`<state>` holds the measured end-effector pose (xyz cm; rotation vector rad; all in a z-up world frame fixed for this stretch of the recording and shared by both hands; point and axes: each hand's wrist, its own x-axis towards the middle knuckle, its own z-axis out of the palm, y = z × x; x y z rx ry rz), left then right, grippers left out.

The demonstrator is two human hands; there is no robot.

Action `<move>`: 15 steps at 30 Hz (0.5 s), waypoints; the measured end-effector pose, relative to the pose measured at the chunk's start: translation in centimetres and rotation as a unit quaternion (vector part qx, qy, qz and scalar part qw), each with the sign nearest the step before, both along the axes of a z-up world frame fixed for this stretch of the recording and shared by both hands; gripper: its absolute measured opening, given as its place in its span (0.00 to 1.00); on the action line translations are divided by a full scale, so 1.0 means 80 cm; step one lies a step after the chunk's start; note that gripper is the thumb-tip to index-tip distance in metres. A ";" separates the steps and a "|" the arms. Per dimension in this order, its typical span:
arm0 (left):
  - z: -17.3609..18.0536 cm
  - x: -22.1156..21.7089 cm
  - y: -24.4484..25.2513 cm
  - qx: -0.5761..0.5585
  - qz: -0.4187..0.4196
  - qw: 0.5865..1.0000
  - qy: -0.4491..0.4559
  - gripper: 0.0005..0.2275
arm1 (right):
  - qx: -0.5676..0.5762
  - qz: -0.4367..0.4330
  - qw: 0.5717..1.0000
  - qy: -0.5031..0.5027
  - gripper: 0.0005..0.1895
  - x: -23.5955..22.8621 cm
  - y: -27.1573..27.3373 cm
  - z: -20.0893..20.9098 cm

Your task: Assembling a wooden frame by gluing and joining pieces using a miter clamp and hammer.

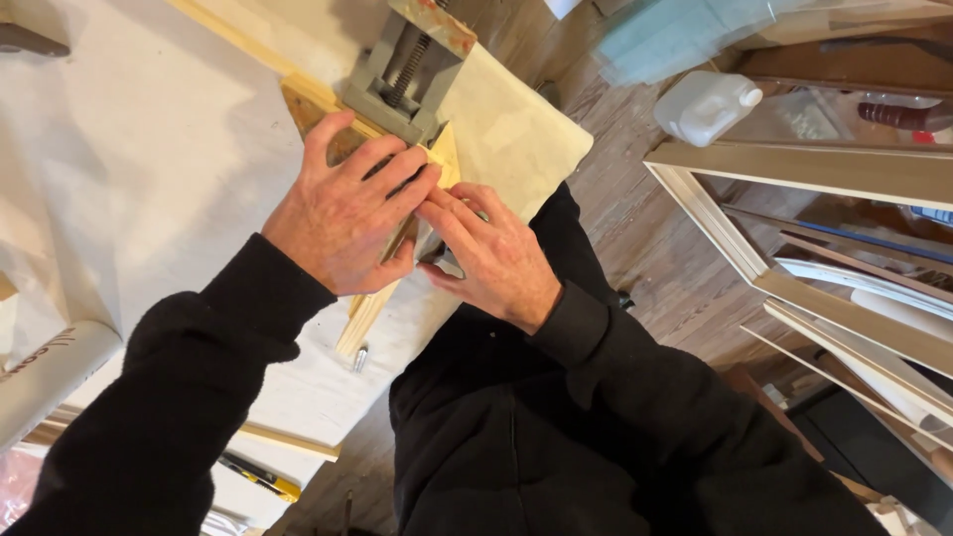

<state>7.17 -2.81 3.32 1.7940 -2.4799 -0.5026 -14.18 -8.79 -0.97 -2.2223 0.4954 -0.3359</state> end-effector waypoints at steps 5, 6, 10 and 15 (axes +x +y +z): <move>0.006 0.003 -0.001 0.002 0.001 1.000 -0.009 0.24 | 0.007 -0.001 1.000 -0.012 0.39 -0.001 0.000 0.000; 0.006 0.002 -0.002 0.002 0.000 1.000 -0.009 0.24 | 0.007 -0.002 1.000 -0.012 0.39 -0.004 -0.002 0.004; 0.008 -0.001 -0.004 0.003 -0.006 1.000 -0.026 0.25 | 0.038 -0.034 0.998 -0.034 0.34 -0.037 -0.005 0.023; 0.007 -0.002 -0.001 -0.002 -0.015 0.998 -0.061 0.25 | 0.064 -0.107 0.992 0.023 0.27 -0.119 0.009 0.017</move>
